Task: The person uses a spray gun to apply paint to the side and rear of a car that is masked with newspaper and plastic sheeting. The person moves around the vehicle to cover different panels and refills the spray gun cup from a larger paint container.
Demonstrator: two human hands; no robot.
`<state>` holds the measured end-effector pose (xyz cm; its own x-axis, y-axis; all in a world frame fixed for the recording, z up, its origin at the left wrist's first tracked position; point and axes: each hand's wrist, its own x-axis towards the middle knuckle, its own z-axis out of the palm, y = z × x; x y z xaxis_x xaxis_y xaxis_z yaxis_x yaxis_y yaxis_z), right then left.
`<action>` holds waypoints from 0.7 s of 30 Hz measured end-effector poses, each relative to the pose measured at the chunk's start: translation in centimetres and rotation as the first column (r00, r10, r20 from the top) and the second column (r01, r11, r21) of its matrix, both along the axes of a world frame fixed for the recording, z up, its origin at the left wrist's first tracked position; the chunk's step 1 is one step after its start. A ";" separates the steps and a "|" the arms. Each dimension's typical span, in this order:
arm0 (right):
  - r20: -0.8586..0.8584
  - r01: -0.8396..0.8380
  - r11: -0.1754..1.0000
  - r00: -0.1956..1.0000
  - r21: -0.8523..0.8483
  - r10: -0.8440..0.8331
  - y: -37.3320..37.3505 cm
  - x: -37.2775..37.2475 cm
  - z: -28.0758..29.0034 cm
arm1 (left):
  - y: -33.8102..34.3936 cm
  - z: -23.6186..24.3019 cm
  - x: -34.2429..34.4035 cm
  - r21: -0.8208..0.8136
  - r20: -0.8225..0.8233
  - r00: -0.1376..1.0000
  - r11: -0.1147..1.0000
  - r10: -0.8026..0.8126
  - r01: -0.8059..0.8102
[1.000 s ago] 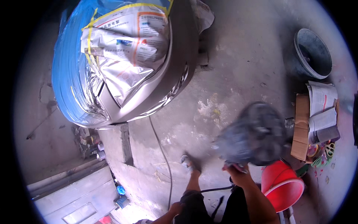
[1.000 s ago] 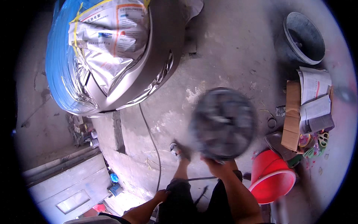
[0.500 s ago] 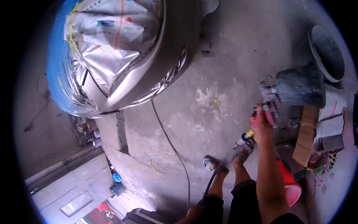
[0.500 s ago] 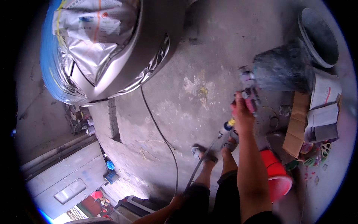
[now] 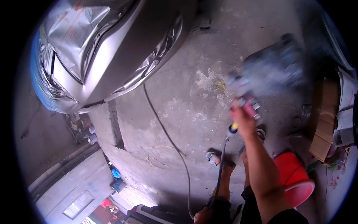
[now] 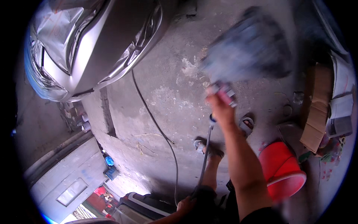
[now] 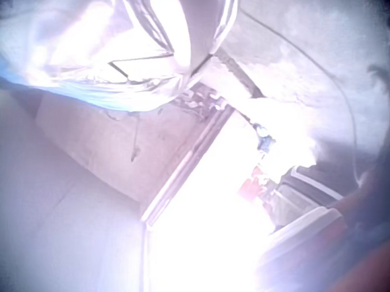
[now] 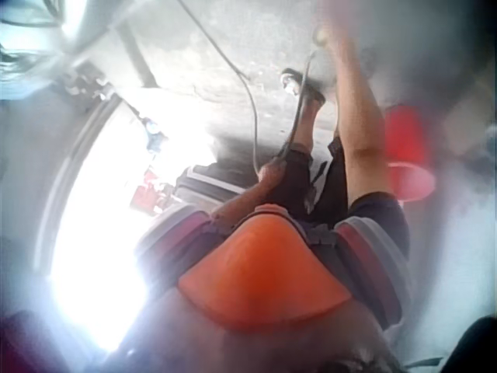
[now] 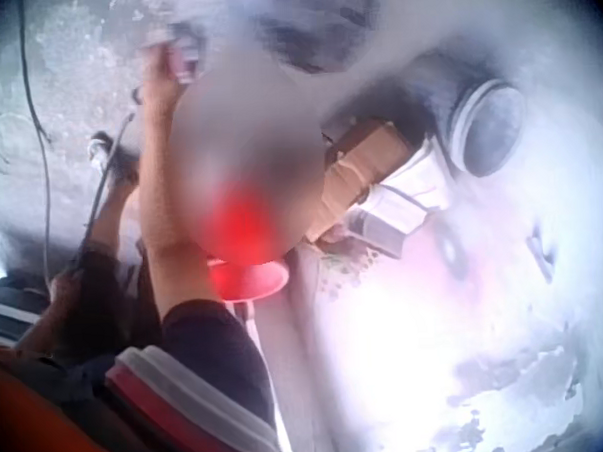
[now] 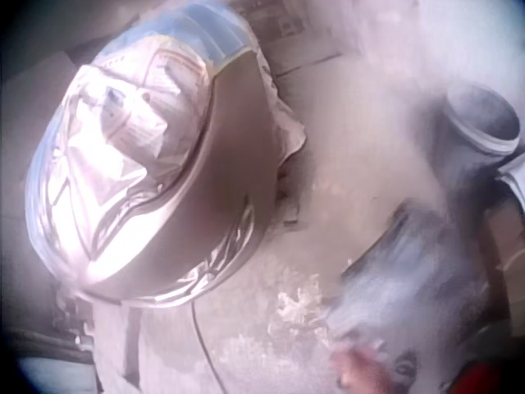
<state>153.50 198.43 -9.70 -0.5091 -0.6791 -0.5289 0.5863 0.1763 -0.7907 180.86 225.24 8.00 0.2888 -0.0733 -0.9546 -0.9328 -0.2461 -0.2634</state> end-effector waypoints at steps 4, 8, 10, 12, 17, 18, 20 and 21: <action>-0.175 0.218 0.971 0.964 0.102 -0.199 -2.9 -3.7 1.4 | -0.6 -0.3 -0.8 -0.089 -0.060 0.995 0.993 -0.079 0.073; 0.020 0.235 0.958 0.970 0.163 -0.242 -3.0 1.4 -1.0 | -1.1 -0.8 0.0 -0.106 -0.048 0.997 0.993 -0.055 0.050; -0.007 0.069 0.998 0.998 -0.001 -0.069 -0.3 7.0 -5.1 | -1.1 -1.1 0.7 -0.103 -0.042 0.998 0.994 -0.048 0.044; -0.269 -0.205 0.974 0.937 0.099 0.225 0.9 13.1 -4.5 | -0.9 -1.4 1.5 -0.107 -0.023 0.999 0.994 -0.032 0.029; -0.308 -0.474 0.849 0.865 -0.235 0.397 2.6 21.6 -2.7 | -0.4 -2.3 3.3 -0.125 -0.007 1.000 0.992 -0.017 0.016; -0.245 -0.502 0.845 0.856 -0.185 0.455 2.5 21.7 -2.4 | -0.2 -2.5 3.7 -0.130 -0.009 1.000 0.991 -0.014 0.013; -0.260 -0.433 0.899 0.878 -0.073 0.402 1.9 19.8 -2.8 | 0.0 -2.6 4.3 -0.144 -0.024 1.000 0.990 -0.012 0.009; -0.219 -0.362 0.932 0.910 -0.008 0.351 1.7 18.3 -3.3 | 0.1 -2.7 4.6 -0.152 -0.039 0.999 0.988 -0.016 0.010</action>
